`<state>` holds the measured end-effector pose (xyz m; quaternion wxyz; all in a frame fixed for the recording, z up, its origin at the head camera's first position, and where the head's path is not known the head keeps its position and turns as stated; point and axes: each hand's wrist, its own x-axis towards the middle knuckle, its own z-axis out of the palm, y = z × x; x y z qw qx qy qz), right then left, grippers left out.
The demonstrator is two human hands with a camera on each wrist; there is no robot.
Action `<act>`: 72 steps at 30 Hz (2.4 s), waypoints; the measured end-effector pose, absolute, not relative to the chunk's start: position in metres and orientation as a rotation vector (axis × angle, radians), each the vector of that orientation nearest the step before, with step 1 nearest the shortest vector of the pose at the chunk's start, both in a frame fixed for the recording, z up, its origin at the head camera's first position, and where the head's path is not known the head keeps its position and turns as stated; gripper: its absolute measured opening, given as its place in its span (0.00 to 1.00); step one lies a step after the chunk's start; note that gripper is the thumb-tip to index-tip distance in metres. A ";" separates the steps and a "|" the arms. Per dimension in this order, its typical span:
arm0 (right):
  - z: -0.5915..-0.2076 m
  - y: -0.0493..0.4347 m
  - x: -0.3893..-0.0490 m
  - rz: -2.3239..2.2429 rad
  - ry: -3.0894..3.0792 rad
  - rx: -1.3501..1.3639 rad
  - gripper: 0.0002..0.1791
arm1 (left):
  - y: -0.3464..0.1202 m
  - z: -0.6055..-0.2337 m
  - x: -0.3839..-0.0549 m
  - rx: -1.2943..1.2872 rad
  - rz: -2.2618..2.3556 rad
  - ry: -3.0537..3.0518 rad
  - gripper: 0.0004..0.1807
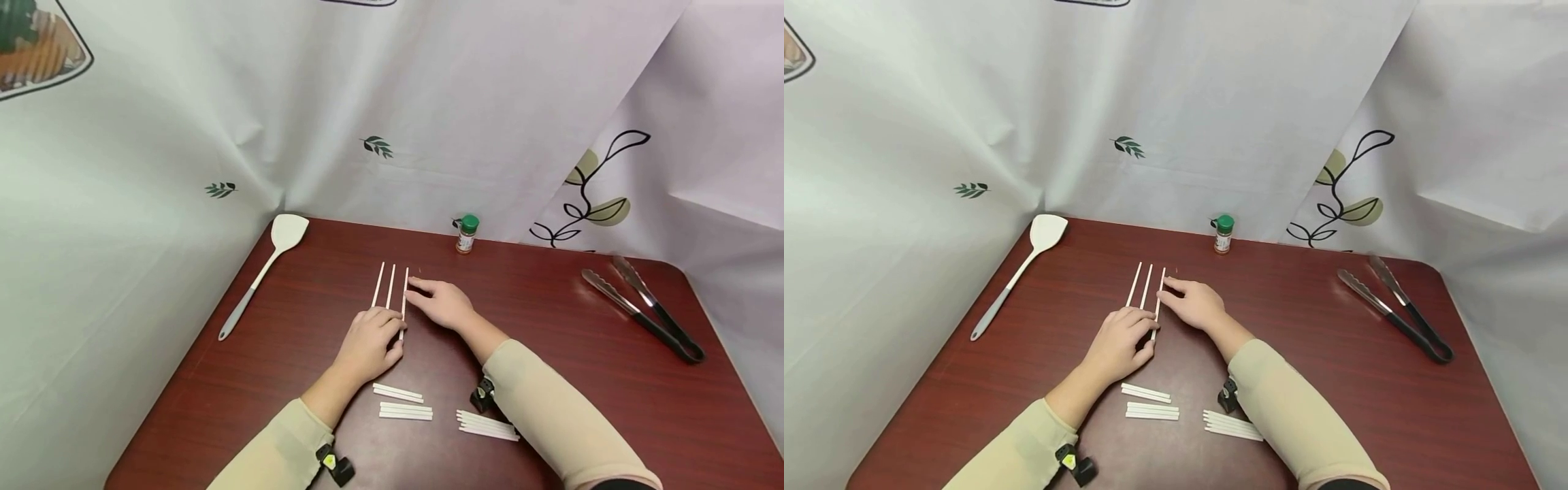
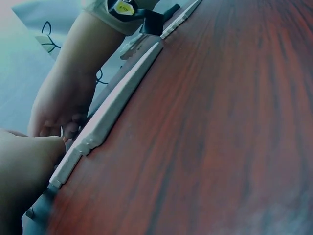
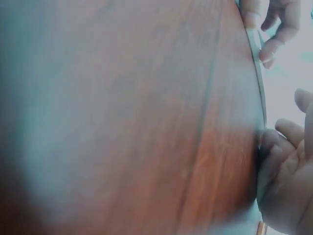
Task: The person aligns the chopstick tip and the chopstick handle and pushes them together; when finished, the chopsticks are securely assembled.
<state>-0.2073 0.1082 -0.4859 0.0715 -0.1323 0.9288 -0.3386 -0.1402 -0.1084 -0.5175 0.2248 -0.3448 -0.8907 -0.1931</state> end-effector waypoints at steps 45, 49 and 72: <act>-0.526 0.210 -0.054 -1.506 2.794 -1.387 0.21 | -0.107 -0.516 -0.104 -1.625 -0.979 -2.228 0.12; -0.523 0.208 -0.046 -1.352 2.858 -1.388 0.21 | -0.106 -0.517 -0.103 -1.669 -0.965 -2.237 0.12; -0.521 0.210 -0.039 -1.218 2.870 -1.317 0.20 | -0.103 -0.517 -0.101 -1.651 -1.045 -2.345 0.07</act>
